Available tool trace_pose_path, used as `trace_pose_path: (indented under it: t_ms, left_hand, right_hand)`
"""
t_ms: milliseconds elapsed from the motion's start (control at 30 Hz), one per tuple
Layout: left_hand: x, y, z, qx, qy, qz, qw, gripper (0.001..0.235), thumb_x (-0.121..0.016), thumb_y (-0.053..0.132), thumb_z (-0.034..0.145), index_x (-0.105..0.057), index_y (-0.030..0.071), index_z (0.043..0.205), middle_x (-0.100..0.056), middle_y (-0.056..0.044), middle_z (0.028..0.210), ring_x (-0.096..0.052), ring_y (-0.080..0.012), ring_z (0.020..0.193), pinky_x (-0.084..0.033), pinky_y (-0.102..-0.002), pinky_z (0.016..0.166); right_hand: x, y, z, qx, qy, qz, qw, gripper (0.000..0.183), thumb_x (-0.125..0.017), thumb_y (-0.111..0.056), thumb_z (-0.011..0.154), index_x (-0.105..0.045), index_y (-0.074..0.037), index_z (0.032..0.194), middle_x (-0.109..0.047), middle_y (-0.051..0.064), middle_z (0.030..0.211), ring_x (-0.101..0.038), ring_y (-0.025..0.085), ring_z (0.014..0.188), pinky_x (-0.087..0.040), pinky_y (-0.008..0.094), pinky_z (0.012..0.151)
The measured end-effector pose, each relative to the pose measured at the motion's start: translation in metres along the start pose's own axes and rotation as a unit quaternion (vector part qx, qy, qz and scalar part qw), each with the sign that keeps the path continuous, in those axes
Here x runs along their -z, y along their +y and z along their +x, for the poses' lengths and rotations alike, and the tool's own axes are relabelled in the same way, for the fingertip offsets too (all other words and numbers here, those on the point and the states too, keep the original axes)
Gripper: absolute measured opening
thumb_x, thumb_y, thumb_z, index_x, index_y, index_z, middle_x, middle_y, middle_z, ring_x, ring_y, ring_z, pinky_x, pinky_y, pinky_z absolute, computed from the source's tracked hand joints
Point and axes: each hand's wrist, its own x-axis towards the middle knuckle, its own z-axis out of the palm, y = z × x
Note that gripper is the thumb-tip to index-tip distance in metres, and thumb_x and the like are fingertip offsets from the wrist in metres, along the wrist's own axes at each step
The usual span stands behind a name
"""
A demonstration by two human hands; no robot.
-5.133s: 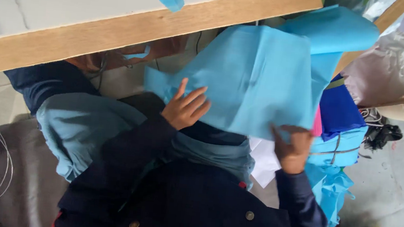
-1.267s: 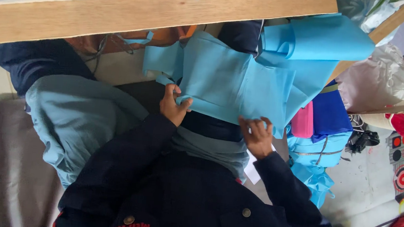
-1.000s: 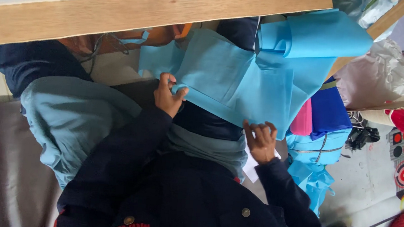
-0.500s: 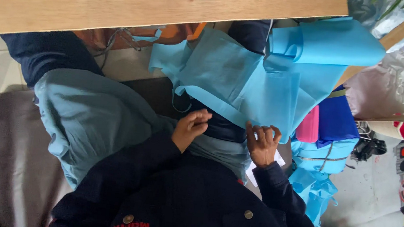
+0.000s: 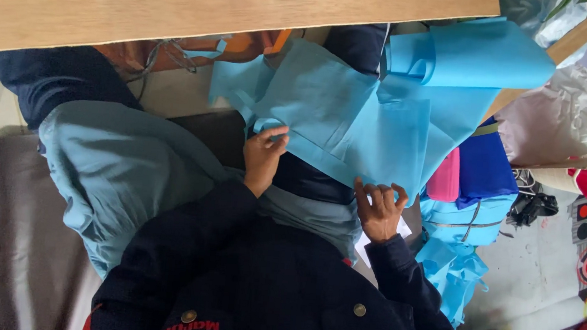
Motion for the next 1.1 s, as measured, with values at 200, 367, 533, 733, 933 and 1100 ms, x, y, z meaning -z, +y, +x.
trace_pose_path:
  t_ms: [200, 367, 533, 733, 933, 1100]
  left_hand:
    - [0.013, 0.015, -0.001, -0.07, -0.079, 0.078, 0.991, 0.021, -0.054, 0.008, 0.088, -0.061, 0.009, 0.107, -0.058, -0.017, 0.088, -0.063, -0.0328, 0.072, -0.058, -0.045, 0.058]
    - [0.014, 0.024, -0.008, -0.108, -0.049, 0.133, 0.984, 0.019, -0.058, 0.007, 0.085, -0.063, 0.011, 0.103, -0.06, -0.01, 0.081, -0.063, -0.0293, 0.078, -0.056, -0.043, 0.057]
    - [0.014, 0.03, -0.006, -0.093, -0.037, 0.161, 0.982, 0.022, -0.064, 0.009, 0.08, -0.065, 0.013, 0.102, -0.062, -0.01, 0.083, -0.062, -0.028, 0.081, -0.055, -0.043, 0.061]
    - [0.012, 0.052, -0.012, -0.081, -0.035, 0.178, 0.98, 0.022, -0.06, 0.006, 0.081, -0.064, 0.01, 0.102, -0.059, -0.013, 0.072, -0.06, -0.0316, 0.072, -0.05, -0.047, 0.055]
    - [0.015, 0.053, -0.01, -0.094, -0.01, 0.191, 0.977, 0.023, -0.061, 0.003, 0.077, -0.065, 0.011, 0.099, -0.056, -0.011, 0.062, -0.059, -0.0293, 0.062, -0.046, -0.044, 0.049]
    - [0.017, 0.042, -0.012, -0.104, 0.003, 0.17, 0.98, 0.025, -0.059, 0.003, 0.078, -0.066, 0.014, 0.1, -0.053, -0.008, 0.057, -0.055, -0.0192, 0.056, -0.044, -0.038, 0.048]
  right_hand:
    - [0.003, 0.005, -0.005, -0.021, 0.022, -0.008, 1.0, 0.004, -0.065, -0.006, 0.079, -0.067, -0.01, 0.079, -0.049, 0.003, 0.074, -0.049, 0.02, 0.067, -0.041, 0.042, 0.077]
    - [0.006, 0.012, -0.012, -0.066, 0.004, 0.013, 0.998, 0.005, -0.064, -0.012, 0.08, -0.068, -0.012, 0.083, -0.049, 0.003, 0.076, -0.047, 0.022, 0.068, -0.038, 0.04, 0.073]
    - [0.012, -0.02, 0.032, -0.102, 0.012, 0.11, 0.989, 0.022, -0.064, -0.023, 0.075, -0.067, -0.011, 0.093, -0.05, 0.007, 0.085, -0.048, 0.027, 0.075, -0.038, 0.043, 0.072]
    - [-0.021, -0.066, 0.088, -0.046, 0.006, 0.101, 0.994, 0.018, -0.06, -0.016, 0.079, -0.065, -0.011, 0.095, -0.052, 0.007, 0.088, -0.052, 0.026, 0.079, -0.04, 0.042, 0.075]
    - [-0.045, -0.071, 0.098, -0.005, 0.015, 0.076, 0.997, 0.011, -0.057, -0.008, 0.083, -0.064, -0.008, 0.091, -0.047, 0.005, 0.077, -0.048, 0.021, 0.074, -0.037, 0.041, 0.078]
    - [-0.041, -0.051, 0.075, -0.012, -0.007, 0.097, 0.995, 0.012, -0.055, -0.005, 0.082, -0.064, -0.008, 0.089, -0.047, 0.004, 0.078, -0.048, 0.021, 0.077, -0.036, 0.044, 0.081]
